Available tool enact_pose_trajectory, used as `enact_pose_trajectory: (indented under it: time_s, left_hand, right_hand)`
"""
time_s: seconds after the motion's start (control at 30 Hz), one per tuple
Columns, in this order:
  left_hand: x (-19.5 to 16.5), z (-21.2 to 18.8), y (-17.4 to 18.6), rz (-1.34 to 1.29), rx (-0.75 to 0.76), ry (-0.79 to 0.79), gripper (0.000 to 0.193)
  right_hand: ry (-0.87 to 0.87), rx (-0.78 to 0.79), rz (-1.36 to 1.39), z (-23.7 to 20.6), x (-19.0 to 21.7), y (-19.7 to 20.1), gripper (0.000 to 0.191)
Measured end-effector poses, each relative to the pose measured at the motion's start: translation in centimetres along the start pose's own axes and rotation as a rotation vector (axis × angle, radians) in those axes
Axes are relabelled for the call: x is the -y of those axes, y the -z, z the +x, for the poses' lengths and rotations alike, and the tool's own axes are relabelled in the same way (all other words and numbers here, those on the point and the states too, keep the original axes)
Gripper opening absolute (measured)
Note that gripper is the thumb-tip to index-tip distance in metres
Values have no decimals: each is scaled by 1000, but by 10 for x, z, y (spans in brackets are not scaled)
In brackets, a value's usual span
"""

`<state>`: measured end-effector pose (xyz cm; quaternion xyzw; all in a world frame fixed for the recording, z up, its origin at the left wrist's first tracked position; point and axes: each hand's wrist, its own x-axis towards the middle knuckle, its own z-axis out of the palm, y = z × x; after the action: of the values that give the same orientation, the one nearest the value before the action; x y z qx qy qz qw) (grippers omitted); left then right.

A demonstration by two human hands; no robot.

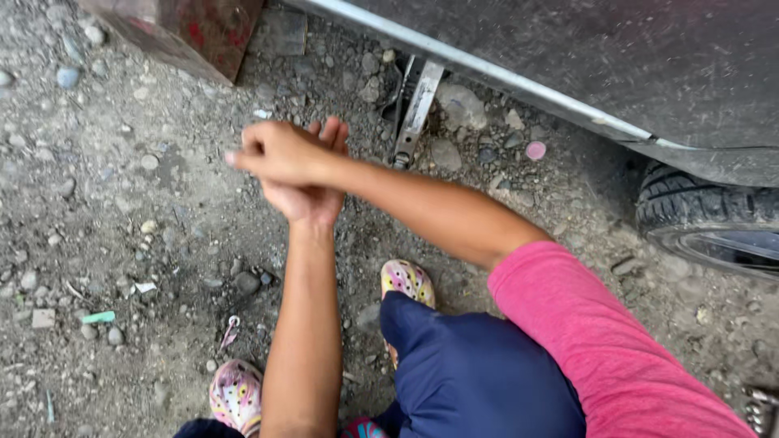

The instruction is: The person kneels beside a jacked-up vehicle and uses an L-shaped lug wrench to loosen the lug nuts on a wheel. They then pull the wheel off the hub and set it aside, and continue working near the exposed brake hub with a wrench.

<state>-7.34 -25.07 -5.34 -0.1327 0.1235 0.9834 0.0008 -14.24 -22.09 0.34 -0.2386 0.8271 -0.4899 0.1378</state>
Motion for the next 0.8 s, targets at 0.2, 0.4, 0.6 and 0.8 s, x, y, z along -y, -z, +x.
enact_pose_trajectory:
  time_s: [0.2, 0.4, 0.6, 0.8]
  left_hand:
    - [14, -8, -48, 84, 299, 212, 102]
    - [50, -1, -91, 87, 308, 616, 80]
    - [80, 29, -37, 677, -9, 351, 46]
    - [82, 51, 45, 671, -338, -57, 28]
  right_hand:
    - [204, -33, 180, -89, -2, 56, 39]
    - [96, -456, 842, -261, -50, 148, 40]
    - [-234, -1050, 1271, -298, -122, 141, 59]
    - [-614, -953, 127, -281, -105, 143, 40]
